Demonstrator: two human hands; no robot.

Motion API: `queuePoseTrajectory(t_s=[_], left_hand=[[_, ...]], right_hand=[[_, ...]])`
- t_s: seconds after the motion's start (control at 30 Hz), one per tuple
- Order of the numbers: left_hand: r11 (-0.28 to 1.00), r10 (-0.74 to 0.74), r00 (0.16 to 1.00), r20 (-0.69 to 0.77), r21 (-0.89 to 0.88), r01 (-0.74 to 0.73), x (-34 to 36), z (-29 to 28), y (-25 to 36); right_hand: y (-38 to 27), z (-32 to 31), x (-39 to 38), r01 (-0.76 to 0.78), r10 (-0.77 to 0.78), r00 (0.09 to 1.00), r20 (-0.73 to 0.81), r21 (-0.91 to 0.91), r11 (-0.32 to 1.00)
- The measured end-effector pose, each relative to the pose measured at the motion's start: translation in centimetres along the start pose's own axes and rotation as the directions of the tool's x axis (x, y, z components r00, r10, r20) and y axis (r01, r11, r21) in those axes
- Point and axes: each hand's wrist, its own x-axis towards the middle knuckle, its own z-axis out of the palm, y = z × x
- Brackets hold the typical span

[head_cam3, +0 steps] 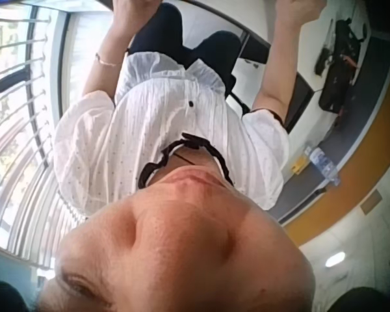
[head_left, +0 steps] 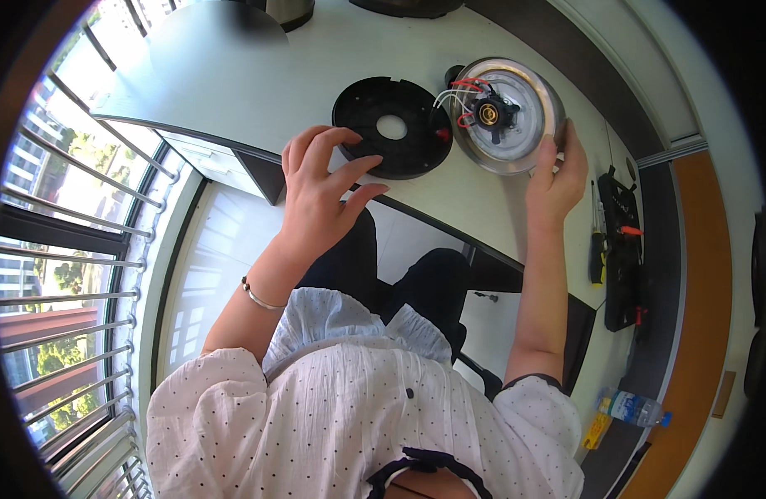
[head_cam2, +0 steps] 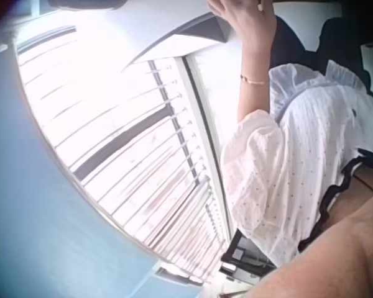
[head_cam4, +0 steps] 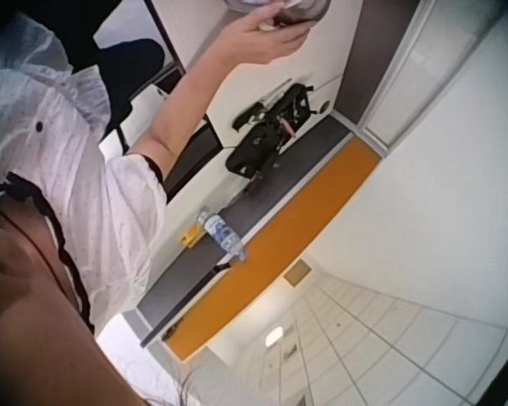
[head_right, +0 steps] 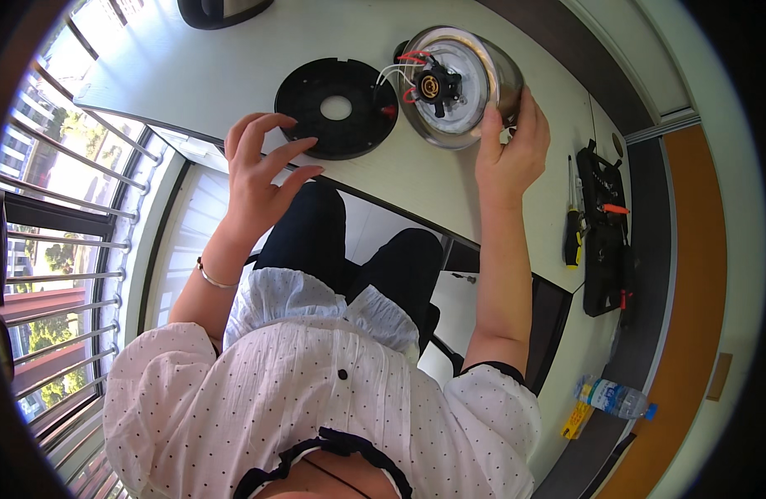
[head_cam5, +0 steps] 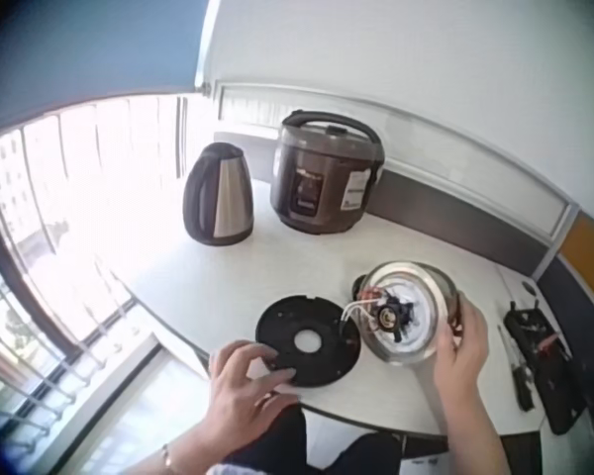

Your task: The person uses a screwdriver to tighten screws on the internal wiring of a disassembled electric kettle base. They manipulate the wires and components within the metal housing while seated at a desk.

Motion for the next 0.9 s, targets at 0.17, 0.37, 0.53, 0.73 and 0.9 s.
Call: queuePoseTrajectory(t_s=[0.17, 0.37, 0.53, 0.73, 0.9], left_hand=[[1.000, 0.014, 0.998, 0.058, -0.022, -0.012, 0.7, 0.5, 0.3], [0.993, 0.012, 1.000, 0.009, -0.117, -0.011, 1.2, 1.6, -0.2], [0.980, -0.017, 0.999, 0.043, -0.198, 0.025, 1.4, 1.8, -0.5], [0.978, 0.008, 0.996, 0.091, -0.209, 0.011, 1.7, 1.5, -0.9], [0.961, -0.062, 0.974, 0.218, -0.252, 0.118, 1.8, 1.5, -1.4]], right_hand=[[-0.1, 0.1, 0.0, 0.000, 0.001, 1.000, -0.008, 0.025, 1.000], [0.2, 0.3, 0.0, 0.039, -0.039, 0.999, -0.022, 0.013, 0.999], [0.1, 0.2, 0.1, 0.043, -0.043, 0.999, -0.018, 0.010, 0.999], [-0.3, 0.3, 0.1, 0.031, -0.031, 0.999, -0.013, 0.027, 0.999], [0.1, 0.4, -0.1, 0.012, -0.012, 1.000, -0.009, 0.043, 0.999]])
